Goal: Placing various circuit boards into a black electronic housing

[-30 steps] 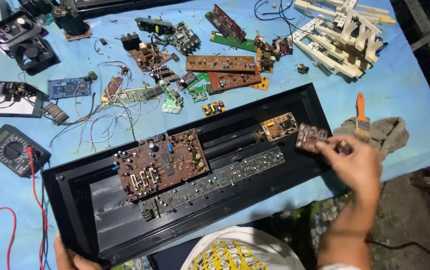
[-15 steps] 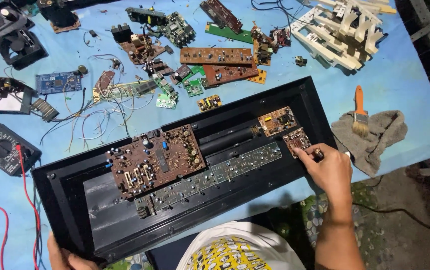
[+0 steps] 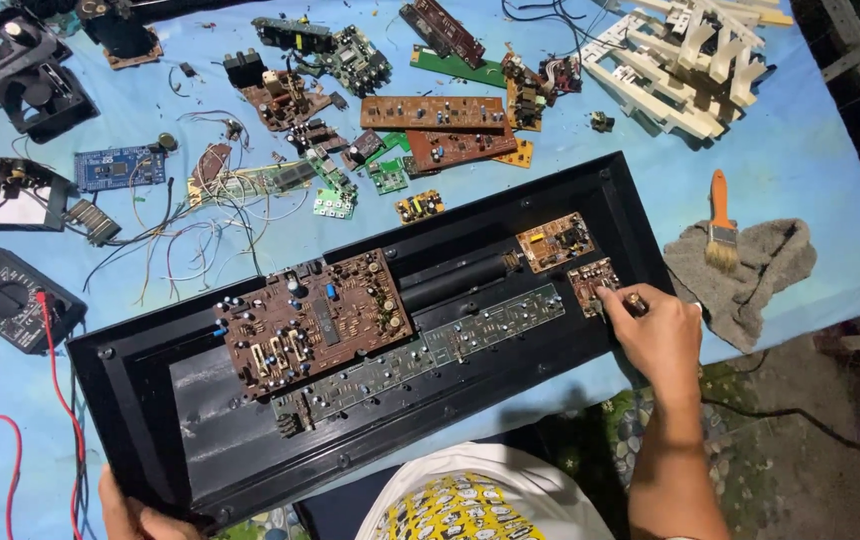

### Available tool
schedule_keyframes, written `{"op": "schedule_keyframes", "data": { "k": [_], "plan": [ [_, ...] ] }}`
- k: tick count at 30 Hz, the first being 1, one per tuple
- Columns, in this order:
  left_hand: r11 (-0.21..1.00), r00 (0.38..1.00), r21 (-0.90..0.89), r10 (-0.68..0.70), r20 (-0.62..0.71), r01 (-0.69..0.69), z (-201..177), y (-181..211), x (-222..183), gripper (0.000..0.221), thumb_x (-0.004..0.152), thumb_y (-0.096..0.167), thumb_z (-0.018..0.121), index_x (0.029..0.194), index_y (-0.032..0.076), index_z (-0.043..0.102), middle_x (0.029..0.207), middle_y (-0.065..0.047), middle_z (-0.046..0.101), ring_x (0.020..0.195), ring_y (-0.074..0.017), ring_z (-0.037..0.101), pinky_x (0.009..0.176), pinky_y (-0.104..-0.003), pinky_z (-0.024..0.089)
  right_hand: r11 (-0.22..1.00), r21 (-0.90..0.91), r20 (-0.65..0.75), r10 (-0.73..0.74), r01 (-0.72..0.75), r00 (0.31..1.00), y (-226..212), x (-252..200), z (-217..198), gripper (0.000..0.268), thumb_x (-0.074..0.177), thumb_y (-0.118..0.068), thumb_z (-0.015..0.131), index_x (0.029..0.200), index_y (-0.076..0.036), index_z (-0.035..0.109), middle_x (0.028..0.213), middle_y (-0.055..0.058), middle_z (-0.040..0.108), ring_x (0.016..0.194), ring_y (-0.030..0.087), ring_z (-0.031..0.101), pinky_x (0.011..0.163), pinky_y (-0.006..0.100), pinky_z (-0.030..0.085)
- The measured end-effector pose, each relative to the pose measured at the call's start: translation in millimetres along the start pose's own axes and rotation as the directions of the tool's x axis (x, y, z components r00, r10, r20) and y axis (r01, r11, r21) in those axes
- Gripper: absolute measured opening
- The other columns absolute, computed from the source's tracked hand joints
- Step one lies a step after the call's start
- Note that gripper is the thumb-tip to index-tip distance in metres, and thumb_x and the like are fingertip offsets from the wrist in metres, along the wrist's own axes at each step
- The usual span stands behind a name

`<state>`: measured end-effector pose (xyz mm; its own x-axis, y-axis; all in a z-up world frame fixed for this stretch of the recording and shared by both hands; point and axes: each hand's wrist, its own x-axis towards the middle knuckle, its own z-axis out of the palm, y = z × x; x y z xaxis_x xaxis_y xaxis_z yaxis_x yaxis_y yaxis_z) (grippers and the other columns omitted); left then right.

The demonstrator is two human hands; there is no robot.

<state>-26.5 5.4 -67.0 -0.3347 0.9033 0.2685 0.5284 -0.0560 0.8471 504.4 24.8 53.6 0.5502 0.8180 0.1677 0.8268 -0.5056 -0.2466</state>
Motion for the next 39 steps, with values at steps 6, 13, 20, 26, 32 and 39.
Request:
{"op": "schedule_keyframes", "data": {
  "k": [6,13,20,26,32,39],
  "plan": [
    [0.999,0.998,-0.028,0.033,0.052,-0.032,-1.6,26.3,9.6,0.063,0.089,-0.017,0.02,0.152,-0.021,0.031,0.142,-0.047,0.044,0.123,-0.0544,0.052,0.114,-0.055,0.04,0.988,0.155,0.089,-0.035,0.021,0.995,-16.8,0.2,-10.6,0.035,0.078,-0.027,0.087,0.099,-0.001,0.079,0.075,0.011,0.074,0.044,0.018,0.053,0.042,0.031,0.042],
    [0.984,1.0,0.176,-0.017,-0.021,0.021,-3.3,36.2,5.2,0.048,0.109,-0.012,0.028,0.154,-0.019,0.045,0.131,-0.041,0.063,0.088,-0.0406,0.062,0.075,-0.039,0.046,0.998,-0.041,0.121,-0.036,0.041,0.992,-5.4,0.4,-0.7,0.041,0.075,-0.037,0.088,0.102,-0.008,0.081,0.097,0.015,0.075,0.059,0.029,0.064,0.055,0.042,0.053],
    [0.992,0.998,0.115,-0.048,0.033,0.044,-6.2,54.6,10.6,0.061,0.096,-0.014,0.024,0.156,-0.016,0.041,0.13,-0.038,0.061,0.094,-0.0404,0.063,0.081,-0.038,0.047,0.969,0.233,0.022,-0.089,0.081,0.996,-13.3,33.1,-18.6,0.022,0.084,-0.013,0.085,0.101,-0.002,0.08,0.075,0.012,0.073,0.051,0.014,0.056,0.039,0.026,0.042],
    [0.994,0.99,-0.015,-0.102,0.097,0.104,-9.9,44.9,11.7,0.066,0.093,-0.016,0.022,0.157,-0.011,0.035,0.136,-0.036,0.056,0.101,-0.0398,0.061,0.085,-0.035,0.045,0.995,0.083,0.083,-0.068,0.061,0.994,-31.0,77.8,-31.6,0.027,0.088,-0.028,0.084,0.105,-0.007,0.08,0.089,0.011,0.073,0.067,0.023,0.065,0.06,0.038,0.051],
    [0.997,0.998,0.037,-0.061,-0.001,0.061,-2.8,65.3,12.4,0.057,0.097,-0.019,0.025,0.152,-0.021,0.039,0.136,-0.041,0.058,0.108,-0.0433,0.062,0.091,-0.038,0.046,0.981,-0.194,0.476,0.099,-0.005,0.874,-28.5,61.4,-10.3,0.069,0.071,-0.047,0.088,0.13,-0.017,0.068,0.09,0.017,0.075,0.07,0.031,0.072,0.07,0.044,0.058],
    [0.933,0.998,0.36,0.013,-0.062,0.01,-7.3,63.2,4.0,0.063,0.09,-0.022,0.039,0.152,-0.026,0.054,0.121,-0.042,0.069,0.087,-0.0443,0.069,0.071,-0.041,0.052,0.993,-0.116,0.315,0.017,0.021,0.949,-15.1,27.3,-3.8,0.054,0.076,-0.033,0.084,0.124,-0.014,0.07,0.099,0.012,0.077,0.082,0.035,0.072,0.072,0.047,0.056]
  ]
}}
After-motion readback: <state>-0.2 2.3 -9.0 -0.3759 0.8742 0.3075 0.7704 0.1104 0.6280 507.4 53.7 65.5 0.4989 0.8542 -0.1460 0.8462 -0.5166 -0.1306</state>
